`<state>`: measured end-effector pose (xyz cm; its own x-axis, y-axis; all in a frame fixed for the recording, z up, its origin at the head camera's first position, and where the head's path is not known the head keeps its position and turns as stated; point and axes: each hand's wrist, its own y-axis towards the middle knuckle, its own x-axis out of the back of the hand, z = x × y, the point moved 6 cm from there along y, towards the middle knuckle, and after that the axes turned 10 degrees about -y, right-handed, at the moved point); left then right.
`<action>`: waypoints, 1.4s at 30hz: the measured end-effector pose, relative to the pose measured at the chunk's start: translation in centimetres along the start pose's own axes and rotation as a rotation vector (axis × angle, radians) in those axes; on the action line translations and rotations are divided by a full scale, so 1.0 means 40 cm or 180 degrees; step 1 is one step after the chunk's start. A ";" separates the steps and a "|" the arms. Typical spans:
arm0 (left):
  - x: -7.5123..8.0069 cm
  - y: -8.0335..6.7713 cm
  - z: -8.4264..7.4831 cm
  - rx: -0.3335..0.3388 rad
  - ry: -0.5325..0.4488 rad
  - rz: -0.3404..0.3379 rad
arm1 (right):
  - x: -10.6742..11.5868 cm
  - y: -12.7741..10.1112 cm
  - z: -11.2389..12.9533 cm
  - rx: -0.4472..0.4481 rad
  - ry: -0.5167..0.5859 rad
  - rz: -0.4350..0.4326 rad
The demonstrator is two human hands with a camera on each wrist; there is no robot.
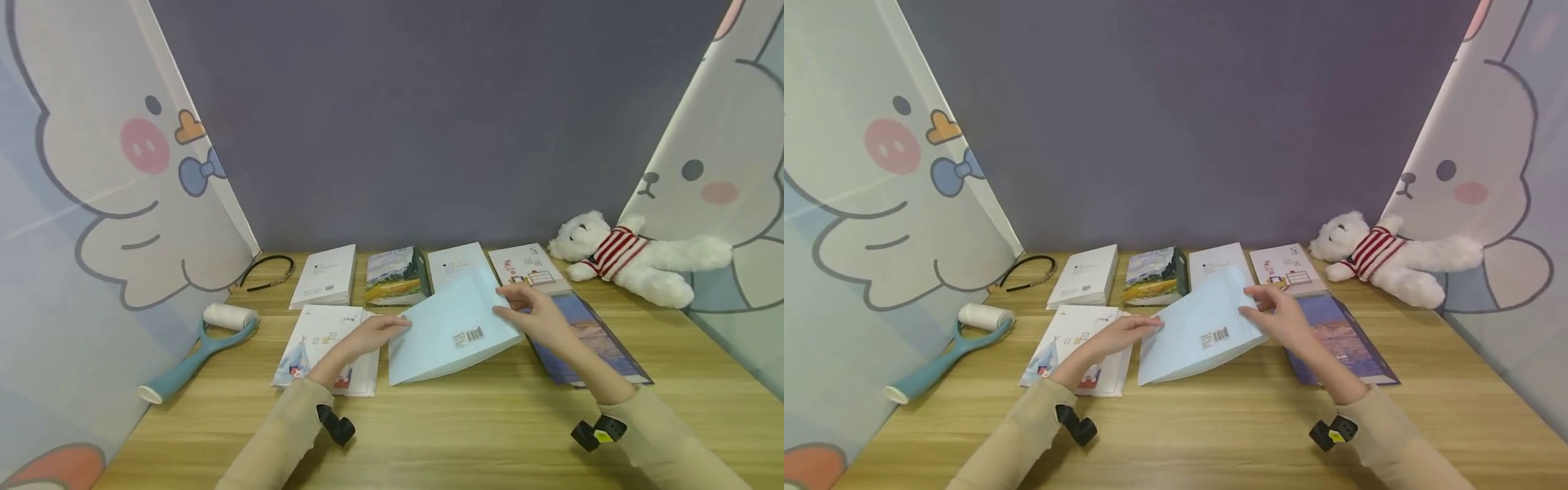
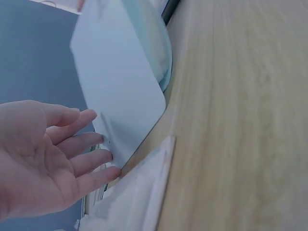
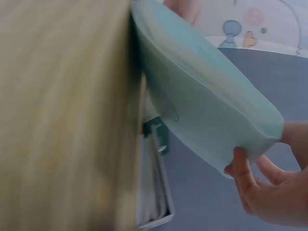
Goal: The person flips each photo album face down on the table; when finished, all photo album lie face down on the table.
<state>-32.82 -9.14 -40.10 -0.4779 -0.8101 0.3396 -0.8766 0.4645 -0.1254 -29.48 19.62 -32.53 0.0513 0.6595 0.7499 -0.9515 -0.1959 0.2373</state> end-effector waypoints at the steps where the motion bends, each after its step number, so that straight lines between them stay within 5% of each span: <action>1: 0.003 0.000 0.000 -0.0019 0.0055 -0.0016 | -0.003 -0.003 -0.008 0.0014 -0.0027 0.0027; 13: 0.000 -0.003 0.011 -0.0031 0.0092 0.0107 | -0.056 -0.021 -0.071 -0.0065 -0.0489 0.0387; 21: -0.013 0.002 0.014 -0.0086 0.0098 0.0155 | -0.085 -0.023 -0.079 0.0243 -0.0645 0.0570; 30: -0.035 0.006 0.012 -0.0094 0.0167 0.0486 | -0.100 -0.019 -0.090 0.0304 -0.1004 0.0896; 42: -0.026 0.037 0.022 -0.0062 0.0199 0.0342 | -0.122 -0.001 -0.072 0.0473 -0.1245 0.1149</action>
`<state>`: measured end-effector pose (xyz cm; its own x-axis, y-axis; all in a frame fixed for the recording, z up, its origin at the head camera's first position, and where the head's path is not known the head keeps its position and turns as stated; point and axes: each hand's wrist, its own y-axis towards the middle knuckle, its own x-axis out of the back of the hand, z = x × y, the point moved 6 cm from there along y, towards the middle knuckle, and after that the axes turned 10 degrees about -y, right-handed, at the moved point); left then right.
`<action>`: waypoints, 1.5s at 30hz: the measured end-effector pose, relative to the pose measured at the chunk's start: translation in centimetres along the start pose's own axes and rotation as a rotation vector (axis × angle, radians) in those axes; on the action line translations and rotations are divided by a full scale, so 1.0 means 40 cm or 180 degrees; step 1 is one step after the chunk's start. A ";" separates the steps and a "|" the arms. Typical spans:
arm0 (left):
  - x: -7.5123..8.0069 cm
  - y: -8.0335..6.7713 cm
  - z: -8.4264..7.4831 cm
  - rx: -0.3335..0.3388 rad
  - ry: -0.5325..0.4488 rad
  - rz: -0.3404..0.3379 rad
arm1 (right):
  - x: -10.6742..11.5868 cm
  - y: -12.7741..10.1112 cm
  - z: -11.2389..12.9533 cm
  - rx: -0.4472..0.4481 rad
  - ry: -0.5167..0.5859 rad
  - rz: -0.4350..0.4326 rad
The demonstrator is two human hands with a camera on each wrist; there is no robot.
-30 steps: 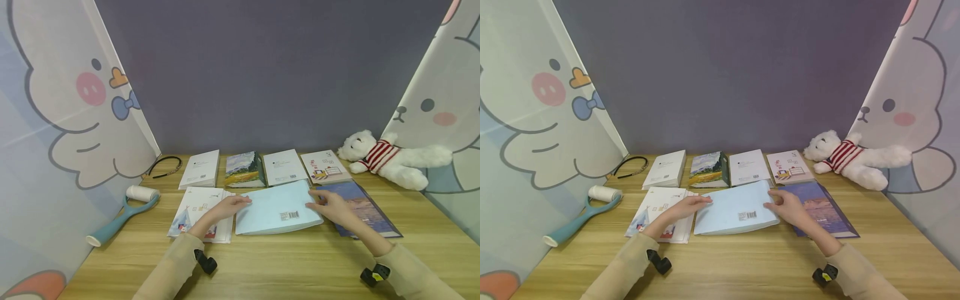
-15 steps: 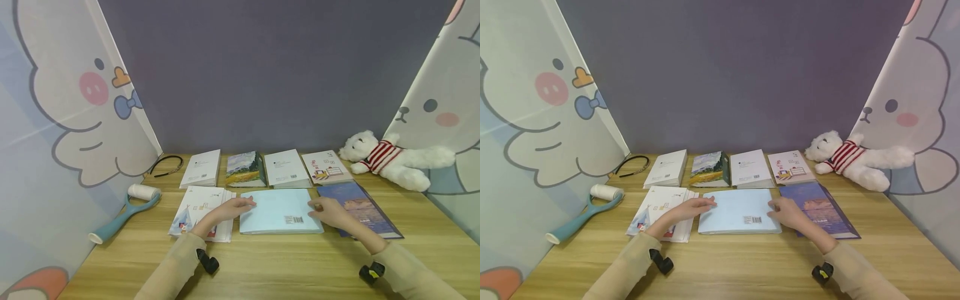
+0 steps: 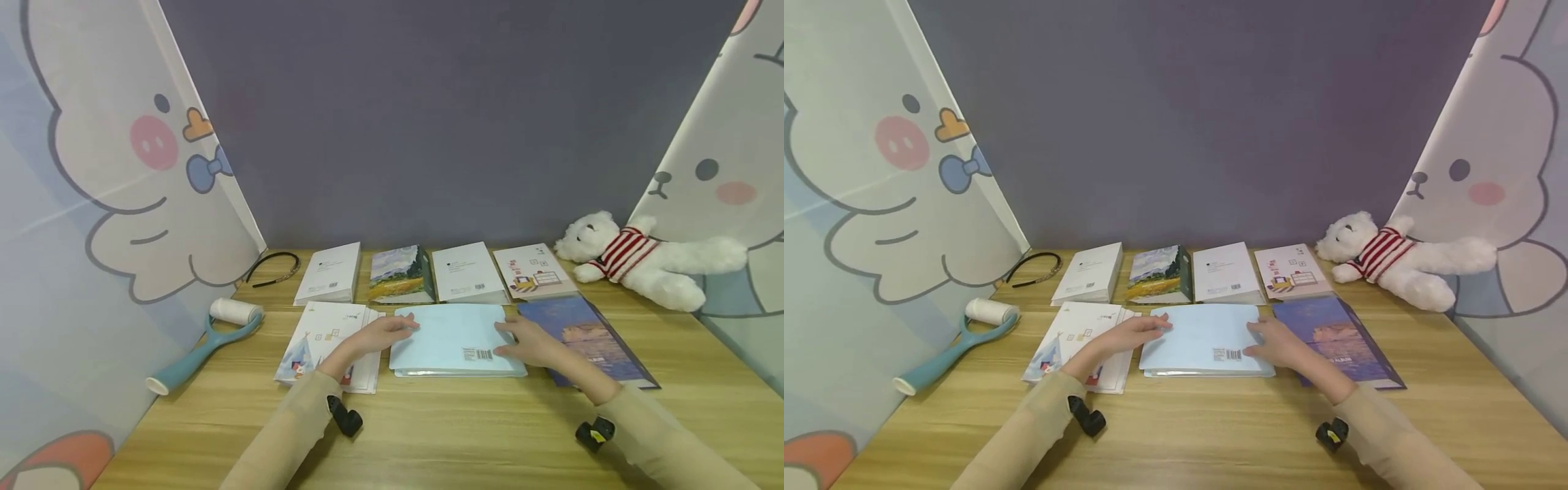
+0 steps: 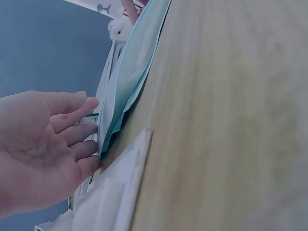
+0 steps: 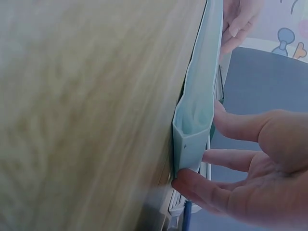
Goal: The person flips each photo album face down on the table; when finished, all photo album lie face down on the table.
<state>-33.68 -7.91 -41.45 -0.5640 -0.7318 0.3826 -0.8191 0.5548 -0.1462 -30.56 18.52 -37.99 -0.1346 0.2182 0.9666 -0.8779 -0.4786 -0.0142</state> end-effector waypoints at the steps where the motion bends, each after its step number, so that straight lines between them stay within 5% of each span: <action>1: 0.001 0.002 0.001 0.0006 -0.0002 -0.0011 | 0.000 0.001 -0.001 0.0006 -0.0008 -0.0015; 19: 0.014 -0.020 -0.004 -0.0019 -0.0103 0.0030 | 0.011 0.000 -0.004 0.0216 0.0044 -0.0140; 28: 0.044 -0.053 -0.024 -0.0307 0.0051 -0.0311 | 0.031 0.025 0.013 0.0107 0.0218 -0.0546; 37: 0.118 -0.117 -0.011 -0.0577 -0.0024 -0.0816 | 0.045 0.098 0.125 0.0459 0.0491 -0.1176; 45: 0.219 -0.200 0.032 -0.0538 0.0080 -0.1308 | 0.021 0.168 0.248 0.0663 0.0673 -0.0873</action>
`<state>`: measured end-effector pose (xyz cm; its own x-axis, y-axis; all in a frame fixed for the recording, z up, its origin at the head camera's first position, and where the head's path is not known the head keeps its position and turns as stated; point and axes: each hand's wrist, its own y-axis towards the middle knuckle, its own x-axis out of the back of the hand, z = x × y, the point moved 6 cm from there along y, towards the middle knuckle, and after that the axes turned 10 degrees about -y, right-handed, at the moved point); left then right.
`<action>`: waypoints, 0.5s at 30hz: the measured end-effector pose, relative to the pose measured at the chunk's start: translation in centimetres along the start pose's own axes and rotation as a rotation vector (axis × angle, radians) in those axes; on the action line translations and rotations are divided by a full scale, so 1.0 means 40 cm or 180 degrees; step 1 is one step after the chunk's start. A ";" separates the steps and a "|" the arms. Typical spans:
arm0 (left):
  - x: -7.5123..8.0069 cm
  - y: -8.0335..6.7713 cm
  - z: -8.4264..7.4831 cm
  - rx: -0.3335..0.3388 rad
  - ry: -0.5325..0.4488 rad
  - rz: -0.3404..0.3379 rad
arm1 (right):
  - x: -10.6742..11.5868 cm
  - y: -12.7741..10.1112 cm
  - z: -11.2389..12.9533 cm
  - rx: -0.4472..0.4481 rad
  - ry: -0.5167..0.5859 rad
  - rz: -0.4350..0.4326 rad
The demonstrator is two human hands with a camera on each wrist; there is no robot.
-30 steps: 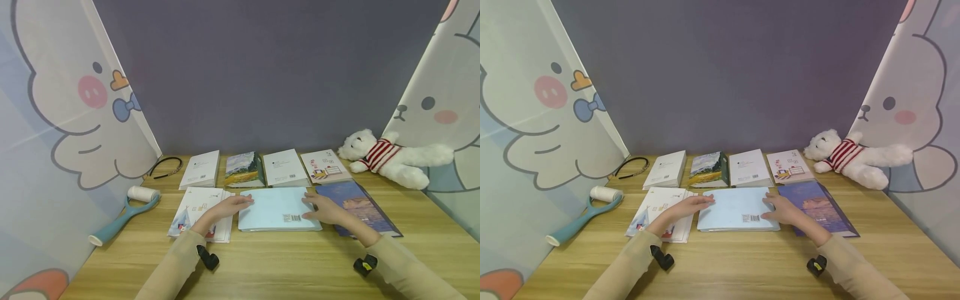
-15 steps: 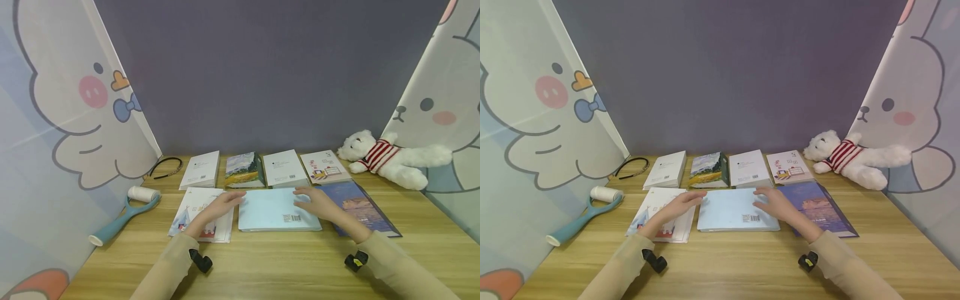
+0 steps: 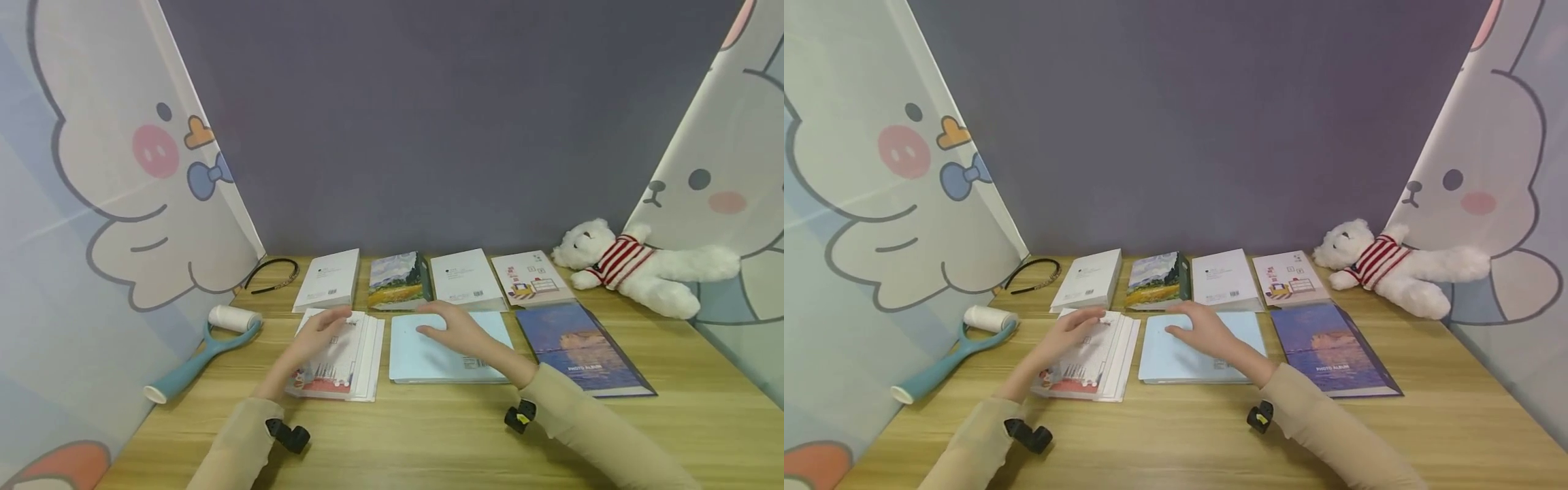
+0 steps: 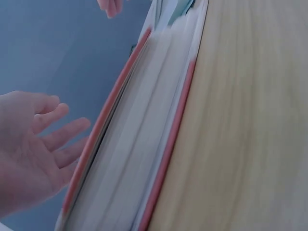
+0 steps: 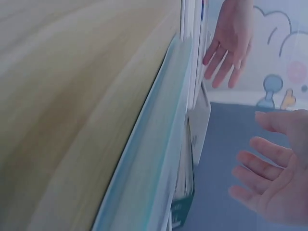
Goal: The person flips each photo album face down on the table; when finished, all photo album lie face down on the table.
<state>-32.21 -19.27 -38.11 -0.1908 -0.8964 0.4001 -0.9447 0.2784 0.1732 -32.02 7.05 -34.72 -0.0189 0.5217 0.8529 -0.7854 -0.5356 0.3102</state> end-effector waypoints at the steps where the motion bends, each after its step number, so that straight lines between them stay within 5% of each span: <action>1: 0.015 -0.004 0.004 0.0034 0.0010 -0.0071 | -0.007 0.009 0.012 0.0030 0.0011 0.0031; 7: 0.092 -0.030 0.024 0.0303 -0.0021 -0.0467 | -0.052 0.059 0.070 0.0194 0.0149 0.0233; 15: 0.130 -0.064 0.055 0.0614 0.0032 -0.0510 | -0.123 0.097 0.111 0.0263 0.0507 0.0708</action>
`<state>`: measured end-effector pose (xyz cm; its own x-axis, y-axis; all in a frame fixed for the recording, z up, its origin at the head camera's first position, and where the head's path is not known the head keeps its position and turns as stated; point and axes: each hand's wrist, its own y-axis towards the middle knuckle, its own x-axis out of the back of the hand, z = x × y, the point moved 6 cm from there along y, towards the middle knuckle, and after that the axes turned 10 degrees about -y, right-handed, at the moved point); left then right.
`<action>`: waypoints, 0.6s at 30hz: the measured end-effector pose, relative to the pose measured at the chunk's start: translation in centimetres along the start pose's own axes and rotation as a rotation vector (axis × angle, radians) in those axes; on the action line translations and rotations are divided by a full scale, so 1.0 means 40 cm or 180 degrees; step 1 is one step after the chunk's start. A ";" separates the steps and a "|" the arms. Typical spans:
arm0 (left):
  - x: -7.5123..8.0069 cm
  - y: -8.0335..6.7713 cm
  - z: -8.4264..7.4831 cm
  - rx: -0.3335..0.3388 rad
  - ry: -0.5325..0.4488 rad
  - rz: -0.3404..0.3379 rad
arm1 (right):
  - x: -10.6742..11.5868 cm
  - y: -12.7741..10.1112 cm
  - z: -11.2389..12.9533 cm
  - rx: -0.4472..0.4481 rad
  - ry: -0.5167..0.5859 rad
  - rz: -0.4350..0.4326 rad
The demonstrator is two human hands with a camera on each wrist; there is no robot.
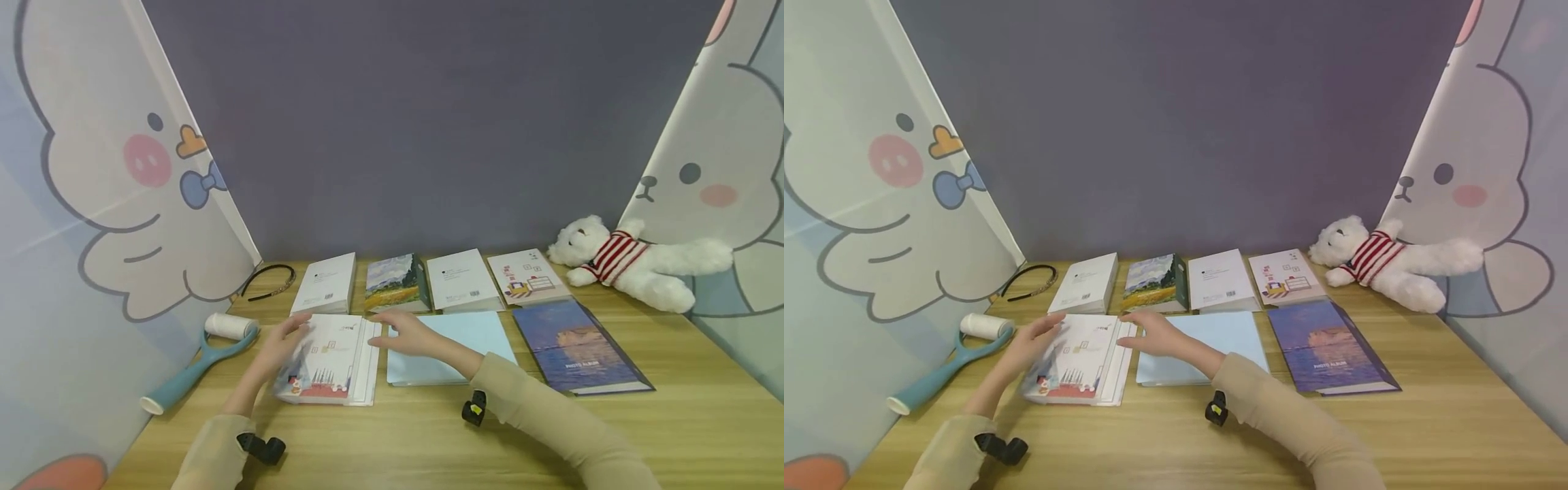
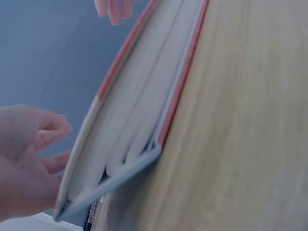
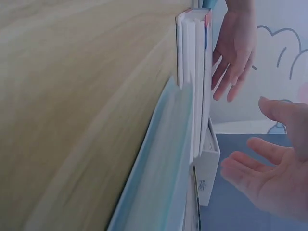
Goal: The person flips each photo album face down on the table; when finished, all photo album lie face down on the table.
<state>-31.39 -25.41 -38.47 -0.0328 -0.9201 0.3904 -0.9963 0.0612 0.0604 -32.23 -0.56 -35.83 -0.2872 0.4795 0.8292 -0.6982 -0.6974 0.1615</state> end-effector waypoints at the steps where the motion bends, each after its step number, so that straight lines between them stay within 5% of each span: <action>1: 0.002 -0.002 0.007 0.0044 0.0033 0.0005 | -0.010 0.004 0.001 -0.0021 0.0030 0.0092; 9: 0.006 -0.008 0.041 0.0216 0.0195 0.0139 | -0.071 0.017 -0.004 -0.0388 0.0057 0.0870; 18: 0.003 -0.011 0.048 0.0338 -0.0010 0.0391 | -0.102 0.030 0.017 -0.0457 0.0025 0.0982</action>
<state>-31.10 -26.29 -40.20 -0.1550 -0.9094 0.3860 -0.9876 0.1323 -0.0851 -31.46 -3.72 -38.66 -0.5039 0.2622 0.8230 -0.6627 -0.7285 -0.1737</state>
